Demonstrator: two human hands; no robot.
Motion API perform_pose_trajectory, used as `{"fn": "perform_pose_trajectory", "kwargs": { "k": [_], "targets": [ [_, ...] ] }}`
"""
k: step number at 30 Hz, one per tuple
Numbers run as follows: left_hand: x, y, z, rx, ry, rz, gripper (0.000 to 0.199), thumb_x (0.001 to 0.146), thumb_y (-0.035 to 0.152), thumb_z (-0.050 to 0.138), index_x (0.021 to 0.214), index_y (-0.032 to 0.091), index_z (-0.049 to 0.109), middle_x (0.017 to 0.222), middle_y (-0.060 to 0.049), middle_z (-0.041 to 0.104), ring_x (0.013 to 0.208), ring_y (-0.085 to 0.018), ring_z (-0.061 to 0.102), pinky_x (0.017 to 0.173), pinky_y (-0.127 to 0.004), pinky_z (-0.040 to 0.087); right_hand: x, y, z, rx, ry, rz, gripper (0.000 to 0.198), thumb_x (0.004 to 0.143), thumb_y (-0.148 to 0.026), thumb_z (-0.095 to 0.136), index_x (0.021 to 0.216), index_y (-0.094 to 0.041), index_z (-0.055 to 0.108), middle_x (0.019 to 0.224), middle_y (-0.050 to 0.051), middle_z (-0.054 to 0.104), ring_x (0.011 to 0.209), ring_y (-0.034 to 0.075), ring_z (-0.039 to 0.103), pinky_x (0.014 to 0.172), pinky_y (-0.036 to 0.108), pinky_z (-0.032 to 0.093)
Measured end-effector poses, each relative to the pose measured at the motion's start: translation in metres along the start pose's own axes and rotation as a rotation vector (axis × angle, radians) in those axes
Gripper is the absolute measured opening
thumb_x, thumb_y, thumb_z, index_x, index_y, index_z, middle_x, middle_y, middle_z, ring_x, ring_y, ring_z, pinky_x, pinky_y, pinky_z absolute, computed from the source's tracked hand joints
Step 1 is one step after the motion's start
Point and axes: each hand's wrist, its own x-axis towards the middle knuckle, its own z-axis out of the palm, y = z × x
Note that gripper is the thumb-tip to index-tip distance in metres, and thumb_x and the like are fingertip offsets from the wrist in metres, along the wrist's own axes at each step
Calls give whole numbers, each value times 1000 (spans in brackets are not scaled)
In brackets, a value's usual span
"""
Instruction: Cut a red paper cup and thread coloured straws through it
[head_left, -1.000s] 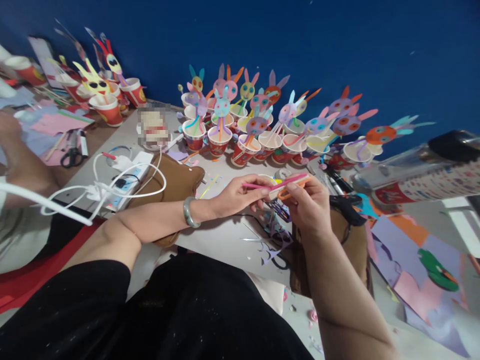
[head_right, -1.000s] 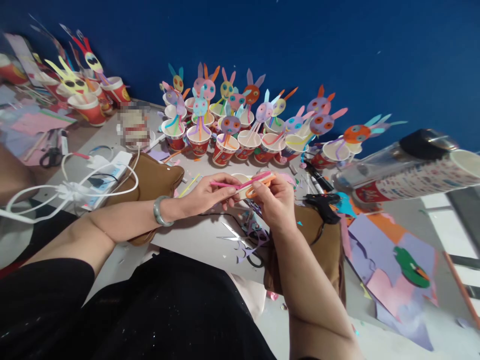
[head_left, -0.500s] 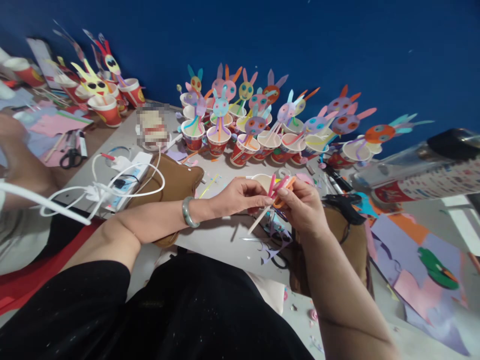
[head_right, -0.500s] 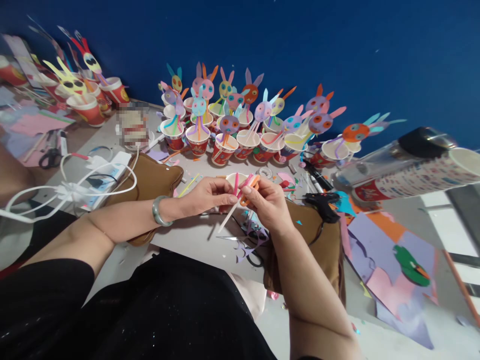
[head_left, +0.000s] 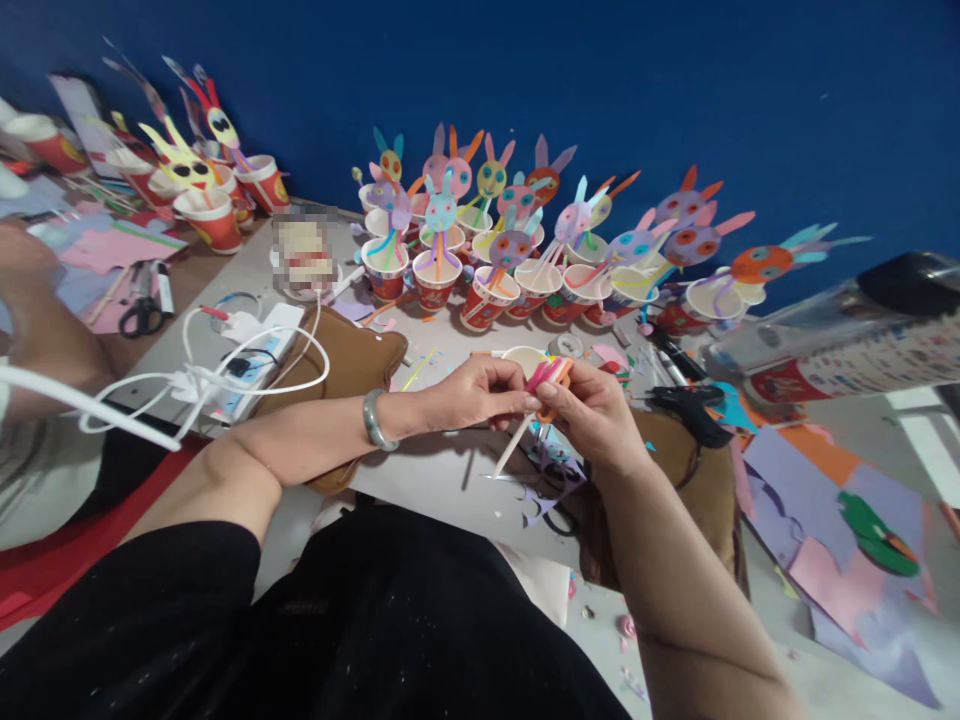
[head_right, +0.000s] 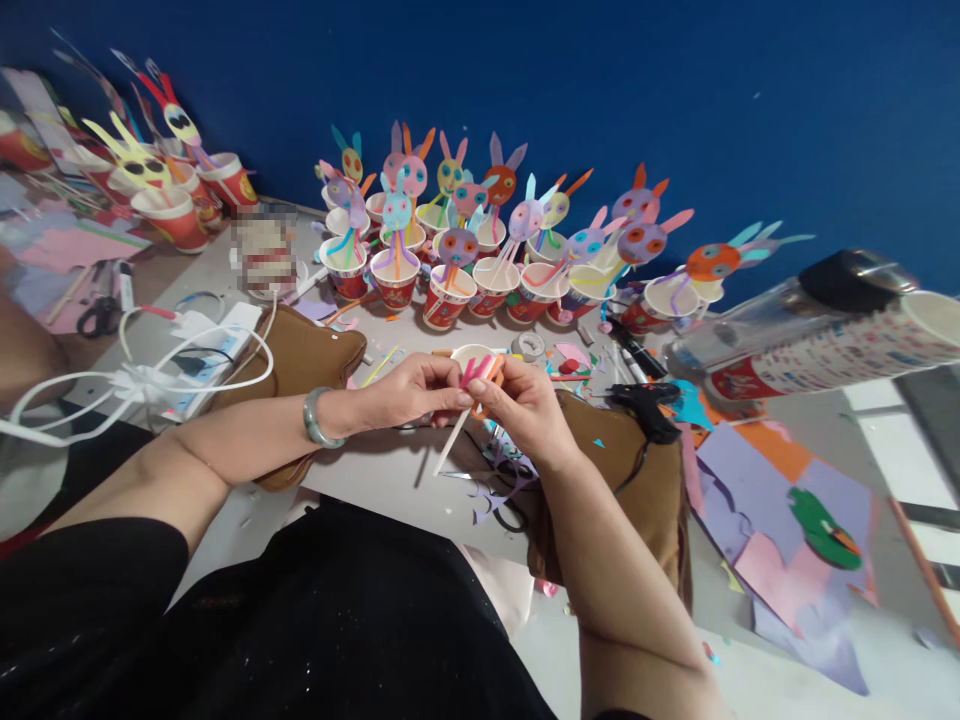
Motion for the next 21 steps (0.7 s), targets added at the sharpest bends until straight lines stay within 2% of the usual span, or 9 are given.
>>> {"fn": "perform_pose_trajectory", "kwargs": {
  "k": [7,11,15,18,21],
  "targets": [
    [4,-13,0,65,-90,-83,41,98,51,56,86,11,60,72,-2,65,59,-8,62,56,-20,50,1,0,2,-77,85,-23,38,79,-55,82,80,-22,62,59,-4,61,46,12,55,44,25,44],
    [2,-16,3,133,-184,-98,37,100,44,54,86,10,61,75,-5,66,60,-9,62,53,-20,49,-2,-5,8,-196,118,-60,36,81,-52,81,78,-22,62,58,-4,61,45,12,54,43,25,43],
    [-5,-14,8,248,-156,-69,34,102,38,51,80,12,59,68,-2,62,59,-7,59,55,-19,49,-7,-7,14,-313,210,-158,33,80,-49,82,77,-21,65,60,-3,59,50,10,50,46,24,40],
    [-8,-11,10,330,-130,-50,36,103,35,46,77,13,58,66,-2,63,59,-8,61,58,-20,50,-9,-7,18,-261,214,-160,32,77,-48,85,79,-21,66,64,-2,63,52,11,54,47,25,43],
    [-10,-9,11,387,-117,-34,39,103,35,43,74,14,58,66,-3,64,58,-9,62,58,-20,50,-9,-8,20,-96,157,-137,37,71,-46,90,82,-23,64,66,-2,67,51,14,60,46,27,48]
  ]
}}
